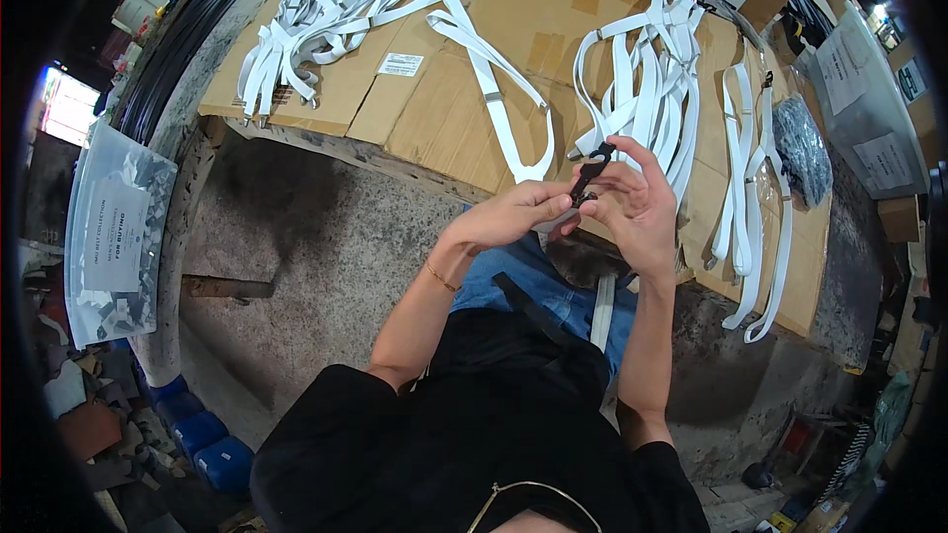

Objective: Attaching plastic buckles and metal clips to white elastic straps.

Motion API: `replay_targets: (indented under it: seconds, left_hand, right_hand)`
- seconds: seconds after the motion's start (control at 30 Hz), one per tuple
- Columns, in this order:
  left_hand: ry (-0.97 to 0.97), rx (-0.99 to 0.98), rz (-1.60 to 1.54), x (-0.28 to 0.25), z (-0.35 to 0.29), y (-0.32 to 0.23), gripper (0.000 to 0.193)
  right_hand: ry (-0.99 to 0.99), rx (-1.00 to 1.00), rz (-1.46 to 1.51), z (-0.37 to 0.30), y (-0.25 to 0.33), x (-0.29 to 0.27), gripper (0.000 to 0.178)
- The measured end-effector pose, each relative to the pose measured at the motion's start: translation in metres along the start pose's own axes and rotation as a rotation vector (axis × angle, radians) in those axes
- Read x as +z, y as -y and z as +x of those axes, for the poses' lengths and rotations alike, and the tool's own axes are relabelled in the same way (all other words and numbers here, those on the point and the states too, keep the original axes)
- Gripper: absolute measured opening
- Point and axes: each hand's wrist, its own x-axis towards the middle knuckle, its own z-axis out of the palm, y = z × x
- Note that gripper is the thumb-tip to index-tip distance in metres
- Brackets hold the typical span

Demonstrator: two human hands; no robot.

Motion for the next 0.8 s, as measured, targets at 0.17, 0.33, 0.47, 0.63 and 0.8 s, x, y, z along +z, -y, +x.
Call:
replay_targets:
  seconds: [0.17,0.33,0.47,0.63,0.8]
  left_hand:
    - [0.001,-0.042,0.150,0.006,0.001,-0.001,0.040]
    - [-0.017,0.028,0.078,0.013,-0.001,-0.004,0.046]
    - [-0.048,0.067,-0.009,0.017,-0.002,0.001,0.048]
    - [-0.090,0.103,0.026,0.025,-0.001,-0.004,0.034]
    - [-0.093,0.110,0.059,0.026,0.000,-0.004,0.034]
  right_hand:
    - [-0.074,-0.012,-0.072,-0.007,-0.003,-0.003,0.049]
    - [-0.096,-0.031,-0.036,-0.009,-0.006,-0.002,0.037]
    - [-0.067,-0.073,0.010,-0.010,-0.012,-0.007,0.026]
    - [-0.081,-0.084,0.060,-0.010,-0.012,-0.006,0.020]
    - [-0.122,-0.145,0.110,-0.010,-0.019,-0.004,0.018]
